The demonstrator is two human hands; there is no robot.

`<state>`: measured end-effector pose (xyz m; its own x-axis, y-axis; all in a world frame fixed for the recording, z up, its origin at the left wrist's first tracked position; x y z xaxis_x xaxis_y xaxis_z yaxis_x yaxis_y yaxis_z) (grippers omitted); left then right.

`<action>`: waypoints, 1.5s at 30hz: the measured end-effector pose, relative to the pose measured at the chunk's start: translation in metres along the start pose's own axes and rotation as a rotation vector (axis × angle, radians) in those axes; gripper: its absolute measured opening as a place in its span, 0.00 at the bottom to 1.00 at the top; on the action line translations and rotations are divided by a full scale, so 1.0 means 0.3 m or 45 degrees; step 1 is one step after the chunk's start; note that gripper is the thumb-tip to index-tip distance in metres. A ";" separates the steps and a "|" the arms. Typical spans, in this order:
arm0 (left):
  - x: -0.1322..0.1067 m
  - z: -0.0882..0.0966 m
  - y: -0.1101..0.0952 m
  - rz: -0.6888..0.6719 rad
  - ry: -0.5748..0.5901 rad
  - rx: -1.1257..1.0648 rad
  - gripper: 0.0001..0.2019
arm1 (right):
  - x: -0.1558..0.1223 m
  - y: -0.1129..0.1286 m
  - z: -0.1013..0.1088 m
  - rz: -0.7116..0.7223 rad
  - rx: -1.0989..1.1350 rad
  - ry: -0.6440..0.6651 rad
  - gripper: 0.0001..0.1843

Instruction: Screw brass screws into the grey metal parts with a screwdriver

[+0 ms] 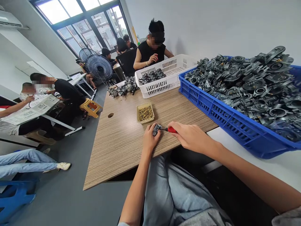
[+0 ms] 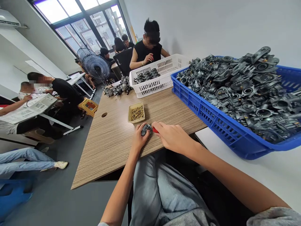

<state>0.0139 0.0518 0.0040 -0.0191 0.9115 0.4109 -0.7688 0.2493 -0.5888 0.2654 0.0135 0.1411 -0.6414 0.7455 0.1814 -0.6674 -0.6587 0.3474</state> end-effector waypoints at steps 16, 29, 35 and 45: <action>0.002 -0.006 0.010 -0.017 -0.009 -0.007 0.22 | 0.023 0.015 -0.033 -0.394 -0.278 -0.124 0.20; 0.005 -0.003 0.013 -0.008 -0.008 -0.008 0.21 | 0.030 -0.009 -0.042 -0.548 -0.259 -0.125 0.32; 0.005 0.003 0.005 -0.029 -0.007 0.001 0.21 | 0.015 -0.013 -0.013 -0.222 -0.017 -0.098 0.20; 0.003 0.006 0.000 -0.028 -0.007 0.019 0.21 | 0.010 -0.010 0.000 -0.040 -0.189 -0.092 0.10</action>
<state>0.0128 0.0522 0.0055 -0.0052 0.9040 0.4274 -0.7785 0.2646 -0.5691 0.2655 0.0178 0.1407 -0.5937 0.7680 0.2403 -0.7389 -0.6385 0.2150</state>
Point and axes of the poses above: each hand's wrist, its own x-axis towards the middle knuckle, its own z-axis out of the back of the hand, y = z × x, the point moved 2 cm from there along x, towards the middle knuckle, and after that the axes turned 2 degrees about z, right-handed, at the moved point
